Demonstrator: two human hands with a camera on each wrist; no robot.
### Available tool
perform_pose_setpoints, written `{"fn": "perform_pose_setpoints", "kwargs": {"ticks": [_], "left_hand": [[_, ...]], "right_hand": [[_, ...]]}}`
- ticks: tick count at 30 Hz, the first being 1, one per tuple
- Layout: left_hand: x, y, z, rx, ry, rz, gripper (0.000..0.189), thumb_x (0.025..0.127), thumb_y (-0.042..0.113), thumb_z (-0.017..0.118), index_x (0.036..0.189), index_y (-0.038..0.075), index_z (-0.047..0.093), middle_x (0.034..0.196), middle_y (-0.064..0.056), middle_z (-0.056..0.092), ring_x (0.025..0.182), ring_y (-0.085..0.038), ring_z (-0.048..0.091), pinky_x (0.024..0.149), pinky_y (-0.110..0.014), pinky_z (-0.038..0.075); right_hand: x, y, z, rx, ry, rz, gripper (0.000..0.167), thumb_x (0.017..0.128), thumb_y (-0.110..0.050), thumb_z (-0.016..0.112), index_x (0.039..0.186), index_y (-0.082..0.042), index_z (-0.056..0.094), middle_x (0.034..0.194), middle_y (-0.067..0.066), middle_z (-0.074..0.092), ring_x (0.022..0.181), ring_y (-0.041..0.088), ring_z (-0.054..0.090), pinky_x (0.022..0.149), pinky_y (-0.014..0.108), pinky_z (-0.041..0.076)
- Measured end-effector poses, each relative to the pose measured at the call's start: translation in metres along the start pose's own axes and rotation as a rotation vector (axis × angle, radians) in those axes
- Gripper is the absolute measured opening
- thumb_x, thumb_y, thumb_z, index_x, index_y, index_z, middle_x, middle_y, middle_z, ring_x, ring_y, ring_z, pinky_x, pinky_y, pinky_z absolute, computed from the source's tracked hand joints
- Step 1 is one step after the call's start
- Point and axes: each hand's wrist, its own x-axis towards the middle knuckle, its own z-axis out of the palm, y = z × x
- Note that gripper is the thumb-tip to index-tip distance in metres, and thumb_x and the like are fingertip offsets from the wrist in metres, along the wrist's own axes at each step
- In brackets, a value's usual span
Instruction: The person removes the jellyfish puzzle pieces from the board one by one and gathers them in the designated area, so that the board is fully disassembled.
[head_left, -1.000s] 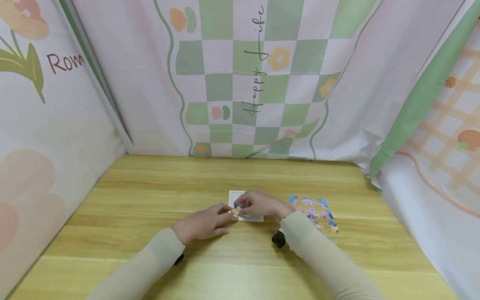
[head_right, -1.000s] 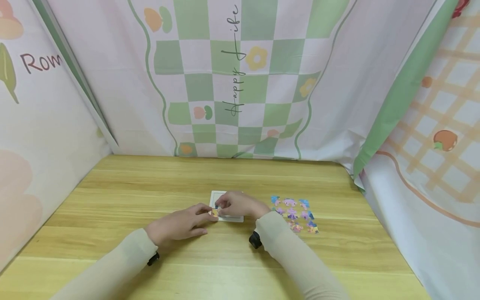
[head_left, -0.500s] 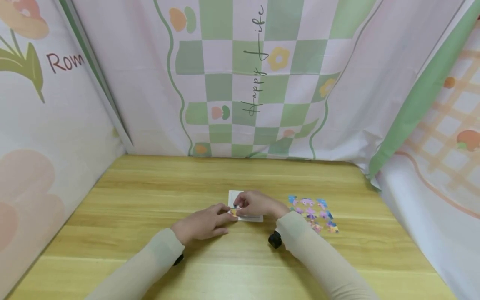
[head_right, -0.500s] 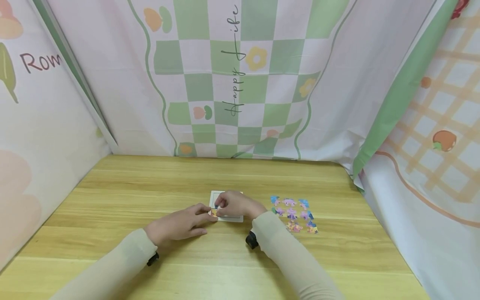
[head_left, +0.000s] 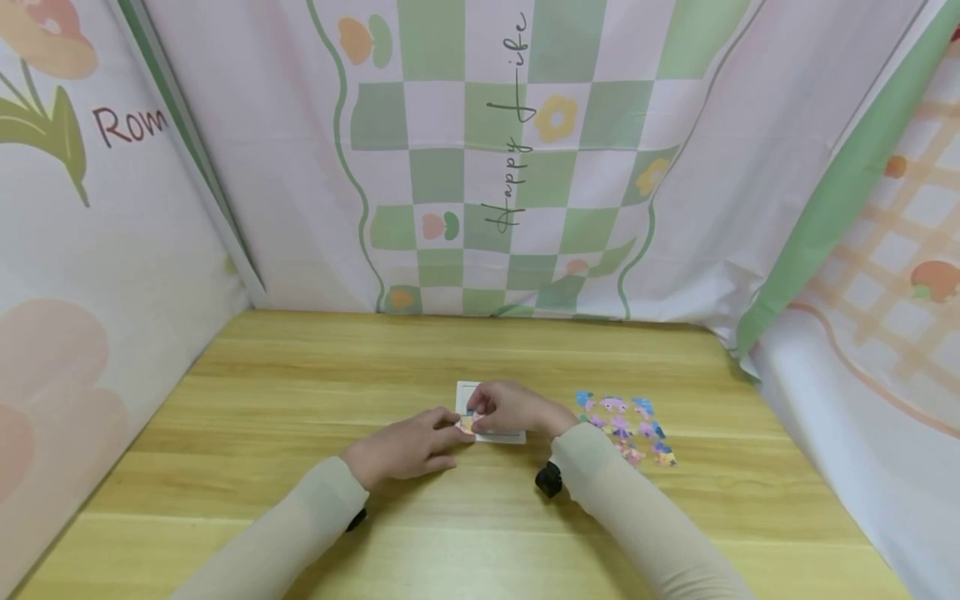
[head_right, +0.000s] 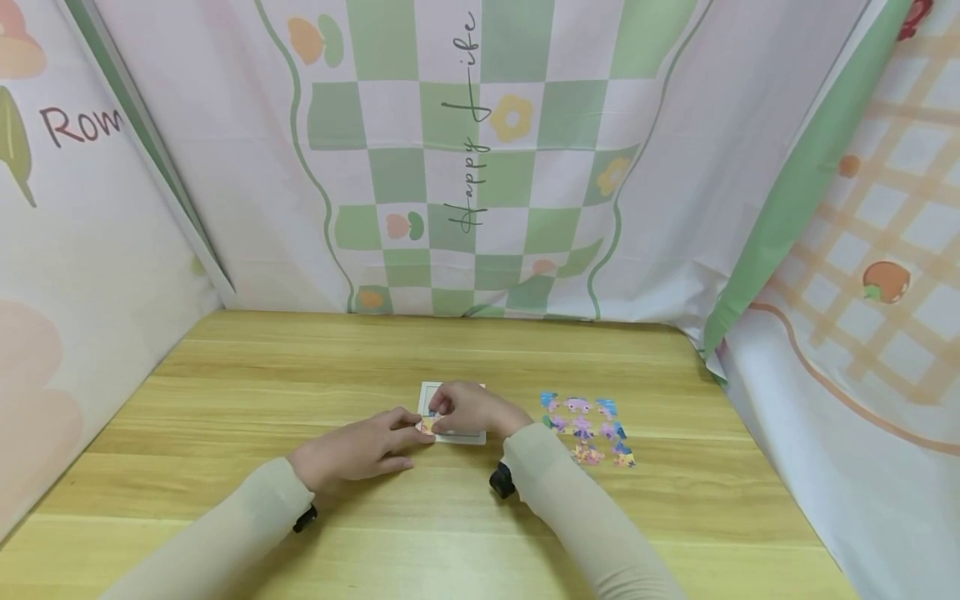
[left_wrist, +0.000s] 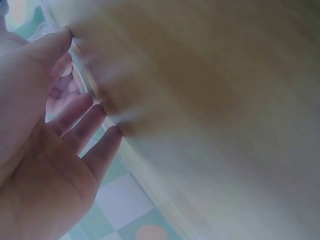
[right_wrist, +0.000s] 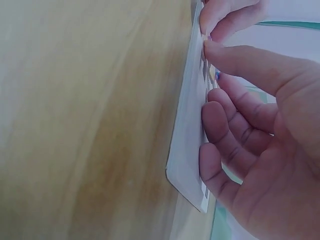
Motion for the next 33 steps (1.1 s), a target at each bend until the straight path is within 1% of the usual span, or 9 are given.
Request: {"fn": "perform_pose_setpoints", "kwargs": {"ticks": [4, 8, 13, 18, 21, 28, 33], "left_hand": [[-0.001, 0.000, 0.000, 0.007, 0.005, 0.011, 0.041, 0.100, 0.020, 0.064, 0.139, 0.007, 0.057, 0.134, -0.021, 0.053, 0.115, -0.030, 0.059, 0.097, -0.038, 0.052], [-0.001, 0.000, 0.000, 0.004, 0.005, 0.008, 0.040, 0.101, 0.019, 0.064, 0.139, 0.007, 0.058, 0.133, -0.020, 0.053, 0.114, -0.029, 0.059, 0.096, -0.037, 0.052], [-0.001, 0.000, 0.000, -0.009, -0.004, -0.005, 0.040, 0.101, 0.019, 0.063, 0.139, 0.008, 0.058, 0.134, -0.020, 0.053, 0.114, -0.029, 0.059, 0.096, -0.037, 0.052], [0.000, 0.000, -0.001, -0.007, -0.003, -0.006, 0.042, 0.101, 0.020, 0.063, 0.141, 0.008, 0.057, 0.135, -0.020, 0.053, 0.114, -0.029, 0.059, 0.097, -0.039, 0.052], [0.001, 0.000, 0.000, -0.010, -0.014, -0.024, 0.042, 0.101, 0.022, 0.062, 0.141, 0.010, 0.057, 0.136, -0.020, 0.052, 0.117, -0.030, 0.058, 0.099, -0.041, 0.051], [0.002, 0.000, 0.002, -0.036, -0.078, -0.114, 0.041, 0.103, 0.025, 0.059, 0.143, 0.015, 0.055, 0.141, -0.019, 0.049, 0.122, -0.031, 0.056, 0.102, -0.043, 0.049], [0.002, 0.000, 0.003, -0.042, -0.084, -0.130, 0.042, 0.103, 0.026, 0.059, 0.144, 0.016, 0.055, 0.142, -0.018, 0.048, 0.123, -0.031, 0.055, 0.103, -0.043, 0.048]], "right_hand": [[0.001, 0.001, 0.001, 0.031, 0.001, -0.016, 0.020, 0.091, -0.014, 0.075, 0.108, -0.010, 0.064, 0.097, -0.001, 0.062, 0.090, 0.015, 0.058, 0.081, 0.035, 0.052], [0.003, 0.003, 0.001, 0.044, -0.007, -0.029, 0.020, 0.092, -0.011, 0.074, 0.107, -0.011, 0.060, 0.096, -0.001, 0.063, 0.091, 0.014, 0.061, 0.079, 0.034, 0.053], [0.004, 0.004, 0.001, 0.047, -0.023, -0.033, 0.021, 0.093, -0.013, 0.072, 0.108, -0.013, 0.058, 0.093, -0.004, 0.066, 0.086, 0.014, 0.062, 0.078, 0.033, 0.053], [0.002, 0.005, -0.002, 0.033, -0.015, -0.047, 0.018, 0.096, -0.015, 0.069, 0.108, -0.013, 0.056, 0.090, -0.004, 0.065, 0.082, 0.014, 0.062, 0.074, 0.032, 0.052], [-0.003, 0.007, -0.006, 0.030, -0.011, -0.055, 0.017, 0.097, -0.015, 0.068, 0.108, -0.012, 0.056, 0.090, -0.002, 0.064, 0.081, 0.015, 0.060, 0.072, 0.032, 0.052], [-0.020, 0.021, -0.020, 0.063, -0.015, -0.088, 0.017, 0.097, -0.013, 0.067, 0.109, -0.007, 0.056, 0.092, 0.001, 0.064, 0.080, 0.016, 0.061, 0.071, 0.032, 0.053], [-0.037, 0.035, -0.033, 0.076, -0.018, -0.087, 0.017, 0.096, -0.012, 0.067, 0.109, -0.004, 0.057, 0.091, 0.002, 0.065, 0.082, 0.017, 0.061, 0.073, 0.032, 0.054]]}}
